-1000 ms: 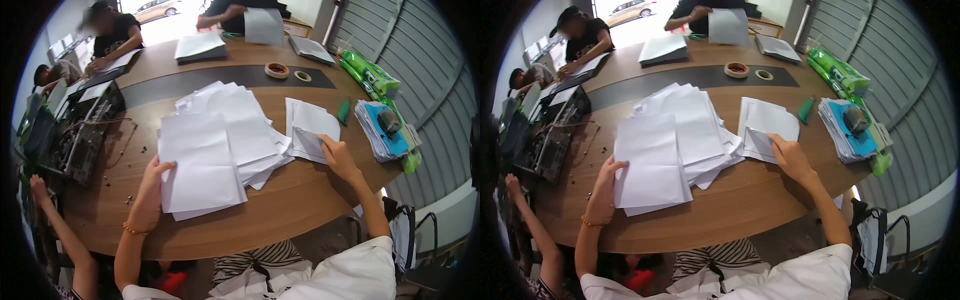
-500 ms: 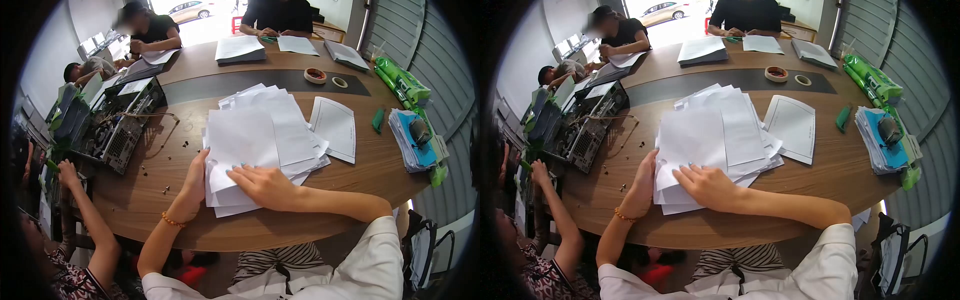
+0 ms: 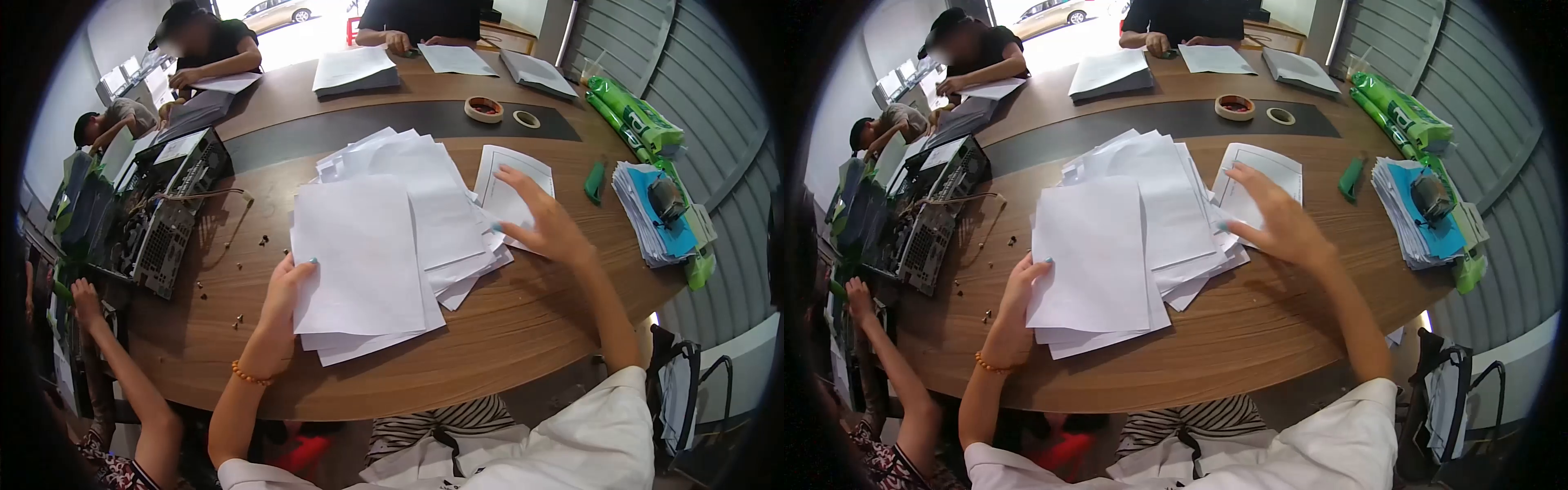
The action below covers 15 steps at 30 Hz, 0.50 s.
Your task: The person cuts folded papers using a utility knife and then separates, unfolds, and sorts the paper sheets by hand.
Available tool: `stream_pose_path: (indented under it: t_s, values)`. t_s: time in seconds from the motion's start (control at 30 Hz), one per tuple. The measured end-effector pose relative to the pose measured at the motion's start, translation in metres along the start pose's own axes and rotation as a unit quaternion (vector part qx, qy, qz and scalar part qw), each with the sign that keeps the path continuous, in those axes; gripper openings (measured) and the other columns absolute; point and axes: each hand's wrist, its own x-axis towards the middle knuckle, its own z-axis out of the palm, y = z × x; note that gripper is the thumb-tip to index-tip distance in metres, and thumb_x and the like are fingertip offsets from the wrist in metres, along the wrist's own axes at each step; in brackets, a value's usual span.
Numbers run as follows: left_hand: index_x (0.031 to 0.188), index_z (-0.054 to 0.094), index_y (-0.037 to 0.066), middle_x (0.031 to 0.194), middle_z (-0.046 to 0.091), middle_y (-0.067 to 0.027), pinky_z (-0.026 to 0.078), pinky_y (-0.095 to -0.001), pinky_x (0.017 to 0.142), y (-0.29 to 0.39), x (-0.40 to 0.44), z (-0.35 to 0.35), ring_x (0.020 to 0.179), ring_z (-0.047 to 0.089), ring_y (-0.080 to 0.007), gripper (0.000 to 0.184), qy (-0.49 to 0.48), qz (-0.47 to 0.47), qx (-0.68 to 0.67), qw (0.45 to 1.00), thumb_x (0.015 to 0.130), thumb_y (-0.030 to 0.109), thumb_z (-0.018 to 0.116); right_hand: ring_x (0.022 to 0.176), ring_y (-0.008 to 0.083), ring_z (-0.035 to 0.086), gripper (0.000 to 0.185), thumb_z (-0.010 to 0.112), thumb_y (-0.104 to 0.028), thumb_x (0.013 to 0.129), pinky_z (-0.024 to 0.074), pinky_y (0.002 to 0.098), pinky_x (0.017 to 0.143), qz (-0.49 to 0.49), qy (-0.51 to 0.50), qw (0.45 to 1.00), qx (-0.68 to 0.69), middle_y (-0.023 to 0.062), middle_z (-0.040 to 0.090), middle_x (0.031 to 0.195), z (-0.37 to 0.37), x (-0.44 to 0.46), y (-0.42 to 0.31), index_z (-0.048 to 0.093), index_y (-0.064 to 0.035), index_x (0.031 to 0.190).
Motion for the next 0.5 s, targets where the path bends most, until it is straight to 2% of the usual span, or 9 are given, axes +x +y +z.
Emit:
stream_pose_path:
  t_s: [0.07, 0.17, 0.2, 0.27, 0.3, 0.33, 0.4, 0.43, 0.5]
  values:
    - [0.114, 0.042, -0.002, 0.102, 0.054, -0.0127, 0.046, -0.0291, 0.078, 0.001, 0.001, 0.0, 0.09, 0.056, -0.0178, 0.033, 0.001, -0.002, 0.008, 1.0, 0.082, 0.004, 0.043, 0.124, 0.0358, 0.028, 0.074, 0.069, -0.026, 0.07, 0.025, 0.0362, 0.101, -0.005, -0.187, 0.978, -0.09, 0.0229, 0.031, 0.132, -0.02, -0.026, 0.044, 0.03, -0.0058, 0.13]
    - [0.114, 0.042, -0.003, 0.101, 0.055, -0.013, 0.047, -0.0289, 0.076, 0.0, 0.001, -0.002, 0.088, 0.057, -0.0179, 0.033, 0.018, -0.002, 0.022, 1.0, 0.082, 0.006, 0.043, 0.125, 0.0379, 0.024, 0.082, 0.071, -0.035, 0.066, 0.023, 0.0368, 0.102, 0.041, -0.254, 0.961, -0.1, 0.0257, 0.029, 0.132, -0.024, -0.034, 0.056, 0.03, -0.0075, 0.132]
    - [0.114, 0.042, -0.003, 0.101, 0.055, -0.013, 0.047, -0.0287, 0.076, 0.002, 0.0, 0.0, 0.087, 0.057, -0.0177, 0.033, 0.015, -0.008, 0.022, 1.0, 0.082, 0.006, 0.043, 0.125, 0.0379, 0.024, 0.082, 0.071, -0.035, 0.066, 0.023, 0.0368, 0.102, 0.042, -0.254, 0.962, -0.09, 0.0257, 0.029, 0.132, -0.023, -0.035, 0.055, 0.03, -0.0075, 0.132]
    - [0.114, 0.042, -0.003, 0.101, 0.055, -0.013, 0.047, -0.0284, 0.076, 0.005, -0.001, -0.001, 0.087, 0.057, -0.0175, 0.033, 0.022, -0.011, 0.027, 0.999, 0.082, 0.007, 0.044, 0.127, 0.0367, 0.021, 0.072, 0.066, -0.037, 0.07, 0.0224, 0.0372, 0.102, 0.134, -0.24, 0.96, -0.059, 0.0259, 0.031, 0.131, -0.022, -0.03, 0.049, 0.037, -0.0075, 0.128]
    - [0.114, 0.042, -0.003, 0.101, 0.055, -0.013, 0.047, -0.0281, 0.076, 0.006, 0.0, -0.001, 0.087, 0.057, -0.0171, 0.033, 0.02, -0.006, 0.046, 0.999, 0.083, 0.007, 0.044, 0.118, 0.0364, 0.037, 0.057, 0.062, -0.028, 0.073, 0.0318, 0.0381, 0.097, 0.096, -0.194, 0.973, -0.083, 0.0252, 0.039, 0.125, -0.021, -0.032, 0.048, 0.044, -0.0067, 0.122]
    - [0.114, 0.042, -0.003, 0.101, 0.055, -0.0129, 0.047, -0.0278, 0.076, 0.007, -0.001, 0.001, 0.087, 0.057, -0.0166, 0.033, 0.019, -0.001, 0.064, 0.998, 0.083, 0.008, 0.044, 0.118, 0.0364, 0.037, 0.057, 0.062, -0.028, 0.073, 0.0318, 0.0381, 0.097, 0.089, -0.195, 0.974, -0.076, 0.0252, 0.039, 0.125, -0.02, -0.031, 0.044, 0.044, -0.0067, 0.122]
    - [0.114, 0.042, -0.003, 0.102, 0.055, -0.0126, 0.047, -0.0275, 0.075, 0.008, -0.004, 0.004, 0.088, 0.056, -0.0161, 0.033, 0.027, -0.006, 0.045, 0.999, 0.083, 0.008, 0.044, 0.1, 0.0355, 0.051, 0.046, 0.057, -0.018, 0.073, 0.0411, 0.0389, 0.086, 0.121, -0.162, 0.976, -0.085, 0.0232, 0.047, 0.116, -0.018, -0.027, 0.036, 0.047, -0.0045, 0.116]
    - [0.114, 0.042, -0.003, 0.102, 0.055, -0.0125, 0.047, -0.0276, 0.076, 0.006, -0.002, 0.002, 0.088, 0.056, -0.0161, 0.033, 0.018, -0.006, 0.039, 0.999, 0.083, 0.008, 0.044, 0.087, 0.0349, 0.056, 0.045, 0.055, -0.011, 0.071, 0.0445, 0.0394, 0.077, 0.058, -0.118, 0.981, -0.143, 0.0205, 0.053, 0.108, -0.012, -0.029, 0.038, 0.046, -0.0032, 0.115]
    - [0.114, 0.042, -0.003, 0.103, 0.054, -0.0119, 0.047, -0.0278, 0.076, 0.009, -0.005, 0.005, 0.089, 0.056, -0.0162, 0.033, 0.01, -0.009, 0.036, 0.999, 0.083, 0.008, 0.044, 0.088, 0.0358, 0.055, 0.049, 0.056, -0.008, 0.069, 0.0439, 0.0395, 0.079, 0.096, -0.138, 0.974, -0.149, 0.0205, 0.053, 0.108, -0.01, -0.025, 0.027, 0.044, -0.0027, 0.116]
